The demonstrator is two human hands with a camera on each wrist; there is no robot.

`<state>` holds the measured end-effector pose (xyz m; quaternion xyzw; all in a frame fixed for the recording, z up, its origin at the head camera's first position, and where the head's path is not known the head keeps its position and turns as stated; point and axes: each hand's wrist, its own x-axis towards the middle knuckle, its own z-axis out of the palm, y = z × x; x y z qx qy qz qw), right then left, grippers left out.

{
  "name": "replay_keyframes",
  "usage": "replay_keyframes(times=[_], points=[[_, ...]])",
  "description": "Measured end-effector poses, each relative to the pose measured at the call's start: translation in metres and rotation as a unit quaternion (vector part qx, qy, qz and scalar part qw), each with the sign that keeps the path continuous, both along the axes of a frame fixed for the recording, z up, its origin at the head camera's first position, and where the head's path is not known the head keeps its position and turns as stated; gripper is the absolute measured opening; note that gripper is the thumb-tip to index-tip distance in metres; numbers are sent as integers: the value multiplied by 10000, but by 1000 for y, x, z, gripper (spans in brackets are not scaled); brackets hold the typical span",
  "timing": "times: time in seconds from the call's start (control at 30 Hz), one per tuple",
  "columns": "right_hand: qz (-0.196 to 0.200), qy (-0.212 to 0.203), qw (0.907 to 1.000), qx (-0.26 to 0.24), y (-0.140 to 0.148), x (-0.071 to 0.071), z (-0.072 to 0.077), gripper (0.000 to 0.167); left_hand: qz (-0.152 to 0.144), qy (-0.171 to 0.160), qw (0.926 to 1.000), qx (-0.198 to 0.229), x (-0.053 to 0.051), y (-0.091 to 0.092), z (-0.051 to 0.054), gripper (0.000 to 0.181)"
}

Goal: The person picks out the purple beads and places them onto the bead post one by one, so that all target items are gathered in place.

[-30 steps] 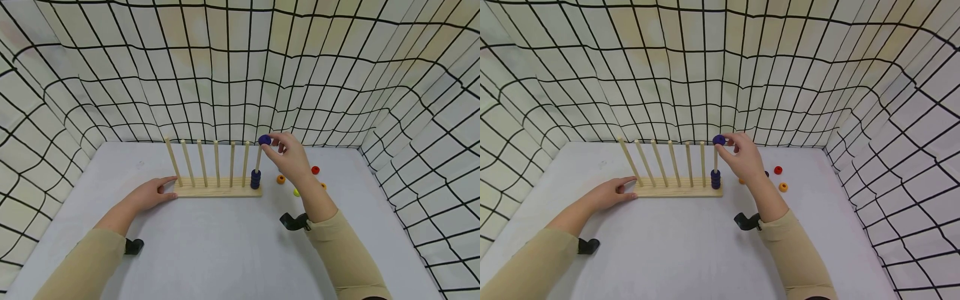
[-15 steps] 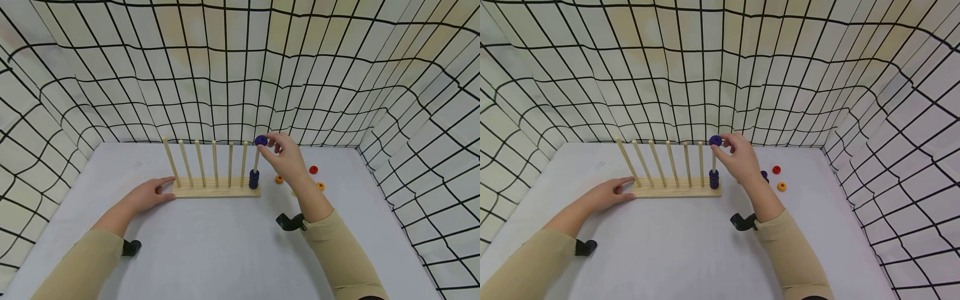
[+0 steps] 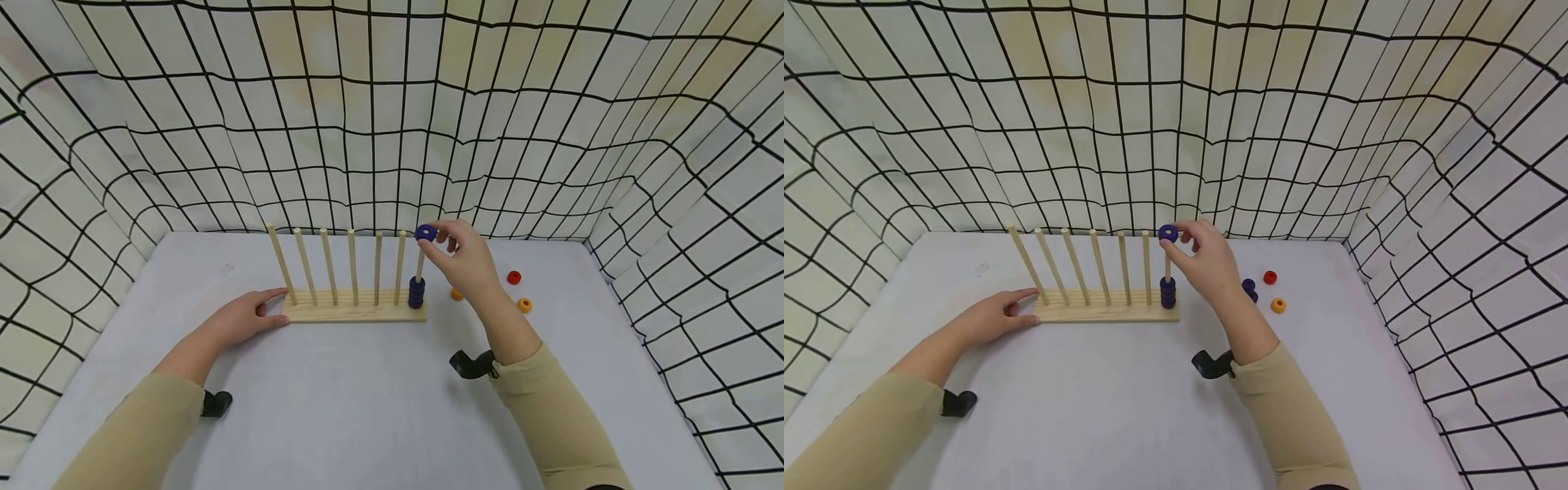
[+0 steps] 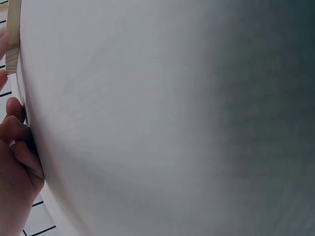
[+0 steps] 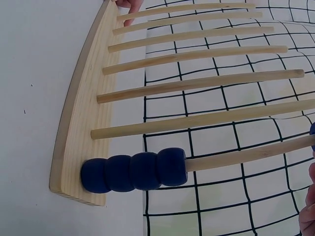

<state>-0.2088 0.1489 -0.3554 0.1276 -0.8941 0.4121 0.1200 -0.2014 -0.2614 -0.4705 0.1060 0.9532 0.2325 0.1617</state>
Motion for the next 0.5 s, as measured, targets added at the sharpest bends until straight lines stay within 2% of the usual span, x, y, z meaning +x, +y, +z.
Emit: replay_keyframes(times=[0.23,0.5], points=[[-24,-42,10000,-1,2,0,-2,41,1,-32,10000,-1,-3,1,-3,81],[-71,-73,9999,19,1,1,-4,41,5,-68,10000,-41,-2,1,-1,80]])
